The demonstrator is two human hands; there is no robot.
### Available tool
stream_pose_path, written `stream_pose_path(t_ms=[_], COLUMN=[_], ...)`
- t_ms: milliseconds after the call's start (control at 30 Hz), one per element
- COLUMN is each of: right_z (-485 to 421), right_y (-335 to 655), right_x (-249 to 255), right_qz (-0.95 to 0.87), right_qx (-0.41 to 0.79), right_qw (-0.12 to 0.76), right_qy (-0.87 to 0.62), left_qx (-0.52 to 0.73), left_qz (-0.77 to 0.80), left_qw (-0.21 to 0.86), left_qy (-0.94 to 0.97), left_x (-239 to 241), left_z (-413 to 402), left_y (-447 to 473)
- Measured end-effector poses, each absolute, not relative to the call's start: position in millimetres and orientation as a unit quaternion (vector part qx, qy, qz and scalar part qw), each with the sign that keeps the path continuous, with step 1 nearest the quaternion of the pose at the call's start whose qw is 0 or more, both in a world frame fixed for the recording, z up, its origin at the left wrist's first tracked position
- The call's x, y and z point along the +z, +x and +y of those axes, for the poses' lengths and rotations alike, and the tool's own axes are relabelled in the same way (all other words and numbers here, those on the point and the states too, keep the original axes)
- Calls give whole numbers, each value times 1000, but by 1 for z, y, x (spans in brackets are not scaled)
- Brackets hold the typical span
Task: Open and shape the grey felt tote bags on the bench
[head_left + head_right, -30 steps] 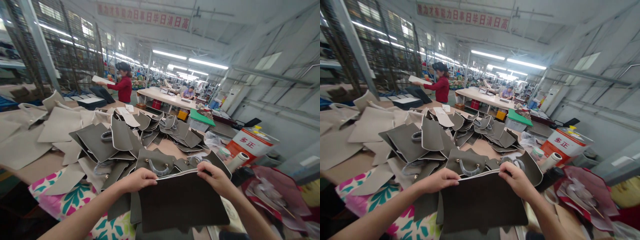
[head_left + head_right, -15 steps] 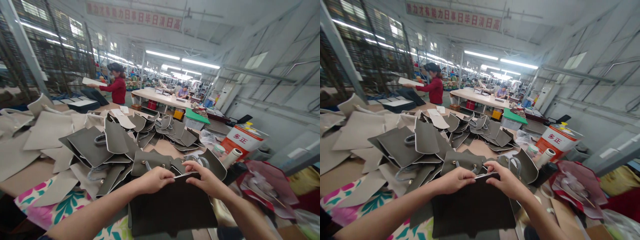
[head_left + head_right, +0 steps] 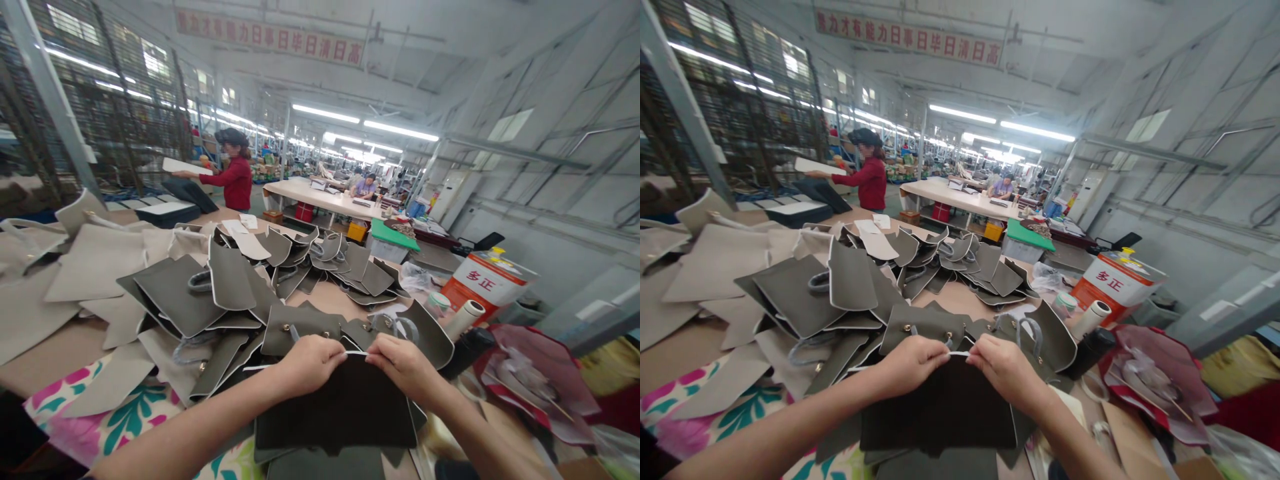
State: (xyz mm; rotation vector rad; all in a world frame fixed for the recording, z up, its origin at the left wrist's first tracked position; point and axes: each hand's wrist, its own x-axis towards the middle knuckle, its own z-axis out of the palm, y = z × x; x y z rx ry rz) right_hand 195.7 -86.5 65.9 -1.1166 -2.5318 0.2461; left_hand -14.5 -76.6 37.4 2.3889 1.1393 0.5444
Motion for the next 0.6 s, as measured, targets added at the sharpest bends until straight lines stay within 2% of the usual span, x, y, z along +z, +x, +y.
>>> stream_pose_path(t_ms=[133, 233, 500, 600], right_z=[-94, -101, -98, -90], right_y=[182, 173, 199, 214], right_x=[53, 39, 21, 11], right_qz=[-907, -912, -916, -912], right_qx=[-47, -97, -136, -139], right_qw=[112, 94, 189, 189], right_qy=[-403, -387, -325, -336], left_qx=[157, 139, 35, 19], left_qz=[405, 390, 426, 426], left_qw=[111, 76, 72, 72], left_qy=[894, 907, 901, 902], left_x=[35, 32, 16, 5], left_z=[-86, -93, -92, -89], left_y=[-8, -5, -54, -75])
